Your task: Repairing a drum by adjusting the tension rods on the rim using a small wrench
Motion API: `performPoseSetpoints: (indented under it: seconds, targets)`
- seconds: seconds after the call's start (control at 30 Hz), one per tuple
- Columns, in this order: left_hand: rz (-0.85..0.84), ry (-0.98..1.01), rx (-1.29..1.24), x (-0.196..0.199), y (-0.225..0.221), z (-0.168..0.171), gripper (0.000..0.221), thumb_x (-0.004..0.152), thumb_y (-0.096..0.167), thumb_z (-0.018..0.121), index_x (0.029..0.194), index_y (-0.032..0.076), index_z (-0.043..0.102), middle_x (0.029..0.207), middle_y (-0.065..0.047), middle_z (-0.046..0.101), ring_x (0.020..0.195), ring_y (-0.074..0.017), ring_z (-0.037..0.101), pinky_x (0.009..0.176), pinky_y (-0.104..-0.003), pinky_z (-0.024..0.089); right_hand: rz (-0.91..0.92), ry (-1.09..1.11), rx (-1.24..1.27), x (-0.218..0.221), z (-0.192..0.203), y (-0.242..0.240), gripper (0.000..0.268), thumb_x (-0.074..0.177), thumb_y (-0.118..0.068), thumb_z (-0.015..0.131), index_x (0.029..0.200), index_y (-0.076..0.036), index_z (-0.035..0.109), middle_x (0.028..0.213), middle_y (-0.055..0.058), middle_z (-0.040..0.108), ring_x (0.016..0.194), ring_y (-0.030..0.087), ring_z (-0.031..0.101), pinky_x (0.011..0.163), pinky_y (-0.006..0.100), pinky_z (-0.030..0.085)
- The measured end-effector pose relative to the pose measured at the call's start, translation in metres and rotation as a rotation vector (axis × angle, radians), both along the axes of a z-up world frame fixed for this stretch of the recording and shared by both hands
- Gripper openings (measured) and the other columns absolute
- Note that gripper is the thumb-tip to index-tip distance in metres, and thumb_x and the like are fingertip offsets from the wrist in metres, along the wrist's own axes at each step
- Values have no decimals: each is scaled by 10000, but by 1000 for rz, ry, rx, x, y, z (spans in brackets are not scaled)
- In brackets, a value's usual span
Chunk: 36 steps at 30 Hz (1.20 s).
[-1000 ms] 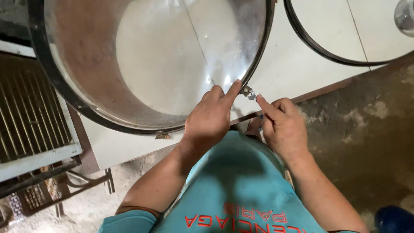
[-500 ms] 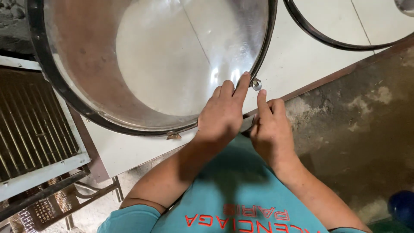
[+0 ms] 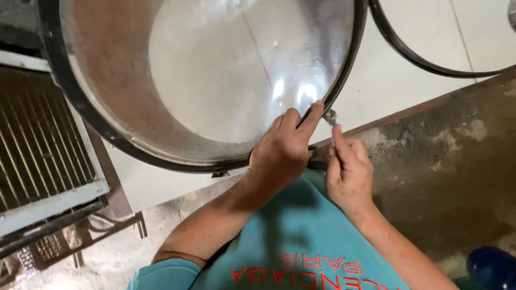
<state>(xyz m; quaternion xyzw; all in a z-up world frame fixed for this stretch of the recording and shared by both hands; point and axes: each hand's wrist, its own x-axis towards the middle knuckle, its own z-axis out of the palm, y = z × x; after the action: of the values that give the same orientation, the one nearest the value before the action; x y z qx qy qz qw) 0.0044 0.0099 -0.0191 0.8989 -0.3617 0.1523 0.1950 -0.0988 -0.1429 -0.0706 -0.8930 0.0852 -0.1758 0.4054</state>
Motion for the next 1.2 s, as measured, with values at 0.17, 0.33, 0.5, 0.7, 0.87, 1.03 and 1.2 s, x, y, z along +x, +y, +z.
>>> performPoseSetpoints:
  seconds: [0.17, 0.33, 0.5, 0.7, 0.87, 1.03, 1.2]
  targets:
    - [27, 29, -11, 0, -5, 6, 561, 863, -93, 482, 1386, 60, 616, 803, -24, 437, 607, -167, 488, 514, -270, 471, 15, -33, -85, 2, -10, 0, 468, 989, 6, 606, 1447, -77, 641, 977, 71, 664, 805, 267, 680, 717, 367, 560]
    - [85, 4, 65, -3, -13, 12, 559, 839, -57, 532, 1377, 72, 610, 791, -9, 443, 610, -160, 511, 508, -271, 496, 7, -36, -106, 11, 6, 5, 422, 1022, -48, 606, 1441, -76, 646, 941, 54, 645, 802, 270, 680, 698, 381, 550]
    - [106, -48, 95, -2, -15, 14, 495, 875, -20, 547, 1348, 90, 638, 789, -6, 476, 626, -152, 531, 530, -256, 505, -13, 29, 175, 15, 5, -2, 315, 1041, -59, 642, 1348, -8, 689, 903, 156, 659, 786, 234, 680, 688, 352, 523]
    - [150, -70, 48, -6, -14, 52, 436, 974, -13, 455, 1349, 109, 641, 803, -10, 437, 640, -144, 501, 552, -225, 500, 204, 345, 485, 40, 9, -70, 205, 954, -12, 677, 1148, 44, 715, 749, 98, 655, 522, 113, 554, 520, 294, 481]
    - [131, 0, 86, -11, -10, 23, 510, 926, -50, 448, 1370, 128, 625, 825, -2, 417, 656, -151, 463, 529, -252, 433, 780, -21, -355, 138, -9, -149, 511, 938, 33, 535, 1232, -292, 799, 1103, 62, 635, 995, 289, 512, 965, 478, 426]
    - [85, 171, 81, -8, -4, 3, 559, 915, -21, 461, 1449, 125, 541, 890, -42, 453, 718, -224, 484, 572, -340, 448, 872, 85, -387, 141, 37, -163, 506, 917, 91, 535, 1189, -235, 811, 1000, 9, 634, 940, 198, 606, 1034, 453, 346]
    - [6, 867, -64, 6, -5, 30, 528, 1009, 206, 383, 1528, 107, 395, 948, -140, 454, 824, -364, 482, 681, -475, 440, 383, 208, -129, 58, 40, -105, 363, 966, 21, 644, 1313, -51, 723, 1040, 119, 708, 908, 250, 648, 839, 349, 520]
